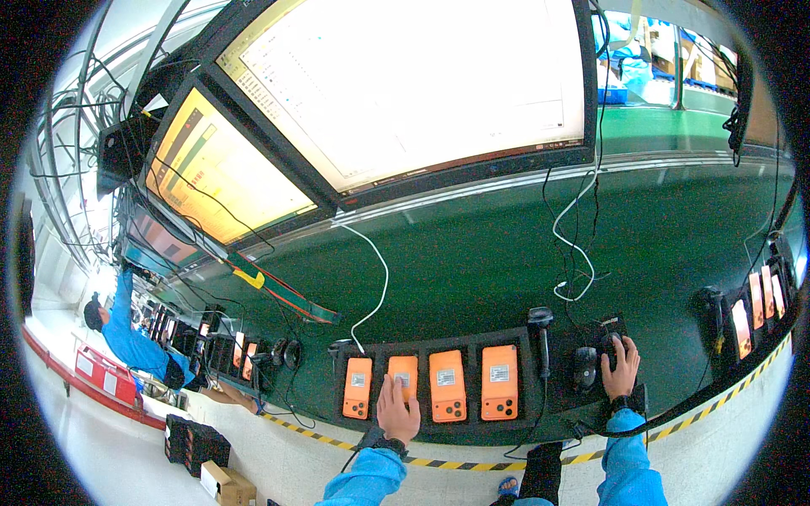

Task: Scanning multiple handheld electronic devices in a production tray using a barcode scanner.

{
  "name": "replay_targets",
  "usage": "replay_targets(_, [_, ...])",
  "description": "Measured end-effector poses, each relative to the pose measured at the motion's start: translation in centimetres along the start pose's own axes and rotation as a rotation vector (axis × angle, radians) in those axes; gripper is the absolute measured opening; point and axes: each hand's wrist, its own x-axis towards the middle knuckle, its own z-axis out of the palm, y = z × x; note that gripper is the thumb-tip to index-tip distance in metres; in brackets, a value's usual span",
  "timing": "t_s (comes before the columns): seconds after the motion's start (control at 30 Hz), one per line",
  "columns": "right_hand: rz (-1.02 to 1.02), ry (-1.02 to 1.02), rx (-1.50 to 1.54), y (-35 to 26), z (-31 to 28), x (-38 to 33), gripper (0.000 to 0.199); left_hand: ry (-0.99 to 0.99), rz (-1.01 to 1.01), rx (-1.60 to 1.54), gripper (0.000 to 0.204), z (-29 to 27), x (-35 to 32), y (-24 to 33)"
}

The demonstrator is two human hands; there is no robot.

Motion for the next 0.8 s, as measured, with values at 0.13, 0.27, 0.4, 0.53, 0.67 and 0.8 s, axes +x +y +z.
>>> replay_targets(0.13, [-0.088, 0.045, -0.06, 0.07, 0.02, -0.02, 0.054, 0.013, 0.001, 0.002, 0.056, 0.01, 0.08, 0.06])
replay_targets(0.27, [-0.069, 0.04, -0.03, 0.06, -0.13, -0.19, 0.053, -0.012, -0.005, 0.0, 0.059, -0.16, 0.06, 0.05])
replay_targets(0.4, [-0.045, 0.02, -0.036, 0.15, -0.12, -0.2, 0.051, 0.007, 0.01, 0.001, 0.058, -0.05, -0.03, 0.01])
replay_targets(0.53, [-0.075, 0.015, -0.051, 0.27, -0.13, -0.15, 0.05, 0.045, 0.034, 0.012, 0.057, 0.18, 0.04, -0.12])
replay_targets(0.67, [-0.068, 0.007, -0.035, 0.22, -0.18, -0.18, 0.049, 0.009, 0.002, -0.02, 0.059, 0.13, -0.01, -0.11])
replay_targets(0.8, [-0.085, 0.02, -0.019, 0.11, -0.17, -0.19, 0.043, 0.022, 0.021, -0.008, 0.057, -0.13, 0.0, 0.03])
